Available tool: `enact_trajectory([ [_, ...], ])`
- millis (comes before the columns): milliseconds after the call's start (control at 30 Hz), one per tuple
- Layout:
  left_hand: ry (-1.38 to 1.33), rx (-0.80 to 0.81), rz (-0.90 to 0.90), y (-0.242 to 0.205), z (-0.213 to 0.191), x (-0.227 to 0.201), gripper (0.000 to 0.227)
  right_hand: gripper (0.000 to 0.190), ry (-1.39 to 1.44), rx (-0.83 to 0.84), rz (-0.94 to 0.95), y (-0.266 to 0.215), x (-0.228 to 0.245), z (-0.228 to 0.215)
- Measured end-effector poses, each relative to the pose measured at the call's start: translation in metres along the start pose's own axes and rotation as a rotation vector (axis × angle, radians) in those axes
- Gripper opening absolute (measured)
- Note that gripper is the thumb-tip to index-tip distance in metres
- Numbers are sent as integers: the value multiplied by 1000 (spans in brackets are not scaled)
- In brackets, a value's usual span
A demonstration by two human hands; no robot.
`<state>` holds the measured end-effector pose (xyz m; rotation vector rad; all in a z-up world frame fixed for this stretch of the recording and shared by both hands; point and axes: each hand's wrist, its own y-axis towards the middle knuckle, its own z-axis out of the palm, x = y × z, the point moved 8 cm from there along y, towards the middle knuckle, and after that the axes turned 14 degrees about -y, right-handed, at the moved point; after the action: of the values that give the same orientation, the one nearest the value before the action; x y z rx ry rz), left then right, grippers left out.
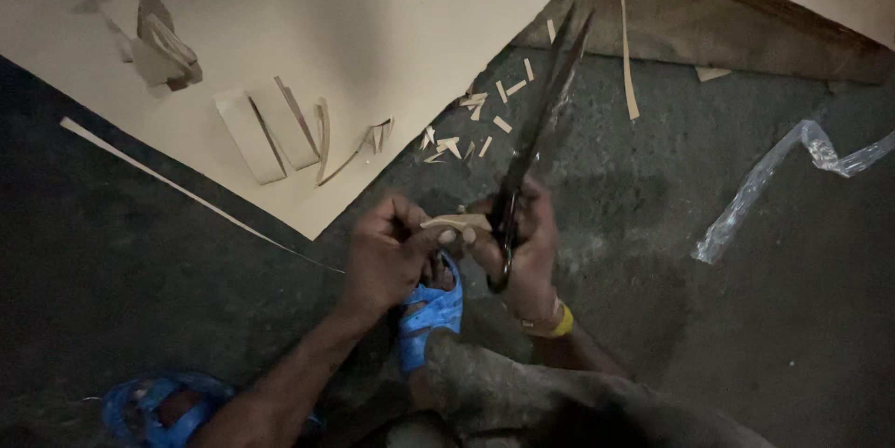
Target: The person sits on the floor and uses scissors to cut a long strip of light-colored paper into small rectangular pieces. The cut pieces accumulate on the floor and on a larger sheet of paper nearby.
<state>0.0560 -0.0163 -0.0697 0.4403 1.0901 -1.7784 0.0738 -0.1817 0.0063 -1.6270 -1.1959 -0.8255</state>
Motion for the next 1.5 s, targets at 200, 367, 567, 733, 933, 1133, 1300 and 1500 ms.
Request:
enact_trajectory([
  [200, 66, 90, -20, 6, 0, 1, 34, 55, 91, 118, 136, 9, -23, 1],
  [367, -68, 137, -38, 9, 0, -1, 38, 64, 73, 112, 53, 5, -18, 1],
  [567, -180, 88, -272, 6, -3, 2, 33, 70, 129, 133, 71, 11, -12, 7],
  [733, 23, 90, -122, 9, -4, -4, 35, 70, 90, 87, 82, 7, -5, 1],
  [933, 64, 111, 6, 7, -1, -11, 38, 65, 44, 72, 101, 6, -3, 1],
  [1133, 171, 225, -325, 6, 14, -7, 43, 64, 104, 36, 76, 6, -7, -2],
  [1300, 193, 62, -333, 5, 13, -18, 33, 66, -31, 66, 113, -1, -43, -6],
  [1500, 233, 28, -151, 27, -13, -52, 33, 92, 56, 364, 175, -55, -65, 3],
])
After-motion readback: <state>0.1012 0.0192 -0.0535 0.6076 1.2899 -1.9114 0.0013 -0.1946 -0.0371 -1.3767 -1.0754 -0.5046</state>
